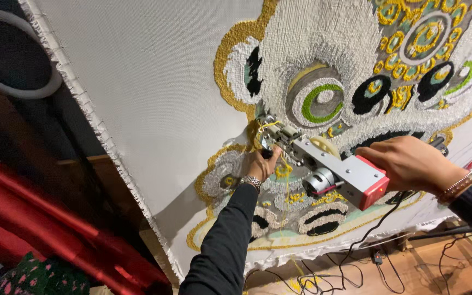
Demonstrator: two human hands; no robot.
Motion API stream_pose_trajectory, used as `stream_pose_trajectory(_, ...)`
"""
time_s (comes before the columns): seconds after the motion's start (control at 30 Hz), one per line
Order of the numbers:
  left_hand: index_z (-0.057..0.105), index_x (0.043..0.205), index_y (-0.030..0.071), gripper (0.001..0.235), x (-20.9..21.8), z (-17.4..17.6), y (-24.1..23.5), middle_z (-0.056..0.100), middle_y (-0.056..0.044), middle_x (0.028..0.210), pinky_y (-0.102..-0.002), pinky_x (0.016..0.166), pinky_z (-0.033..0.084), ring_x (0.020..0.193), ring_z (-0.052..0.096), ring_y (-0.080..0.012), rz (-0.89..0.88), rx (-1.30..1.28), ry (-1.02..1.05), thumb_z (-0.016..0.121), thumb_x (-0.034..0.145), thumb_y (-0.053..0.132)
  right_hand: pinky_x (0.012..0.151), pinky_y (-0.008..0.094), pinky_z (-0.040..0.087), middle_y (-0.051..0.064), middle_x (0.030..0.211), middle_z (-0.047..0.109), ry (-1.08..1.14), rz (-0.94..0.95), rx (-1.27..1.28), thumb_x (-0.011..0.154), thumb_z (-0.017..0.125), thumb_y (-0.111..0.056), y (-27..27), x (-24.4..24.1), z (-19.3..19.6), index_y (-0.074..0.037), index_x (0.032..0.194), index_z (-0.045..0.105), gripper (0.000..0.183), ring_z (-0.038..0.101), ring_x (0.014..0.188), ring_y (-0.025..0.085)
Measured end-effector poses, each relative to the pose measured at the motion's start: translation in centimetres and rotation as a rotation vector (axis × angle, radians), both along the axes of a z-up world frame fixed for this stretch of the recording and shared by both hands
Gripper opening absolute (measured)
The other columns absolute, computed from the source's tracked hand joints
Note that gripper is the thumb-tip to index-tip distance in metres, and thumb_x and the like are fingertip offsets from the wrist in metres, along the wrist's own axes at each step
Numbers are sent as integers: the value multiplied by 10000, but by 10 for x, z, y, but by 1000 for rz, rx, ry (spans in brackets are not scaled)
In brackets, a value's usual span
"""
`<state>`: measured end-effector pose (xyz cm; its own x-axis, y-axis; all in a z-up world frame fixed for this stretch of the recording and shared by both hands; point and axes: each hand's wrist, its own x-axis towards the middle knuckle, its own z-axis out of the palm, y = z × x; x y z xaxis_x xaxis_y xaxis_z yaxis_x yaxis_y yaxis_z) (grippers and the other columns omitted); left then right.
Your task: The person uses a handheld tufting gun to apply yellow yarn into a stretched fabric canvas, following a pre-drawn design of a stylized face. The person guides the tool along the pattern lines while feeding yarn, creating raised tufted areas.
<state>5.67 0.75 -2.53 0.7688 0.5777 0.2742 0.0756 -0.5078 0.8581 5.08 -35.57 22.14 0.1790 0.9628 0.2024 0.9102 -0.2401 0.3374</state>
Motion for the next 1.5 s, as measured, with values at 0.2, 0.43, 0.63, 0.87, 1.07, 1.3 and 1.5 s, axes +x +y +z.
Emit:
stream_pose_trajectory(0.2,480,1298,-76,920,-4,3,-7,677,-227,1149,-437,890,562,1016,713,-342,82,-116,148,624,833,704,648,447,563,111,898,685,-58,119,-27,711,710,-319,1,8,1,-97,1217,616,561,697,749,333)
stream_pose_trajectory(0.43,524,1088,-6,737,-17,19,-12,709,-133,859,-358,539,577,604,702,-216,72,-255,83,707,811,652,617,444,556,90,822,653,-135,189,-15,715,669,-216,0,13,5,-77,1195,624,502,685,701,313)
stream_pose_trajectory(0.63,689,906,20,495,-15,15,-22,678,-39,692,-306,411,435,455,550,-125,-81,-368,-147,739,825,506,619,446,552,87,811,638,-177,199,-64,760,657,-236,1,10,9,-72,1163,626,436,682,690,308)
stream_pose_trajectory(0.87,703,978,55,428,-34,31,-24,655,-36,691,-282,427,439,455,526,-106,-155,-394,61,736,891,473,671,430,569,115,900,702,-132,167,2,719,735,-342,-3,1,14,-80,1297,610,647,706,763,319)
stream_pose_trajectory(1.07,673,1086,2,584,-68,41,-67,688,-64,769,-257,460,434,482,530,-88,-237,-487,184,683,941,568,684,436,575,92,1080,754,94,10,137,568,884,-398,-39,-2,-3,-203,1361,617,859,730,839,315)
stream_pose_trajectory(1.3,745,1092,-4,593,-80,49,-131,780,-74,875,-265,469,489,487,587,-90,-196,-390,141,642,945,561,735,365,583,110,984,760,470,137,515,546,851,-363,-111,19,-82,-100,1196,674,723,749,813,285)
stream_pose_trajectory(1.5,799,1057,36,391,-95,40,-154,808,-67,900,-255,618,534,651,663,-56,-355,-334,-311,765,930,404,613,365,513,113,879,687,726,-60,794,688,781,-194,-142,-1,-159,-38,1096,650,456,652,698,264)
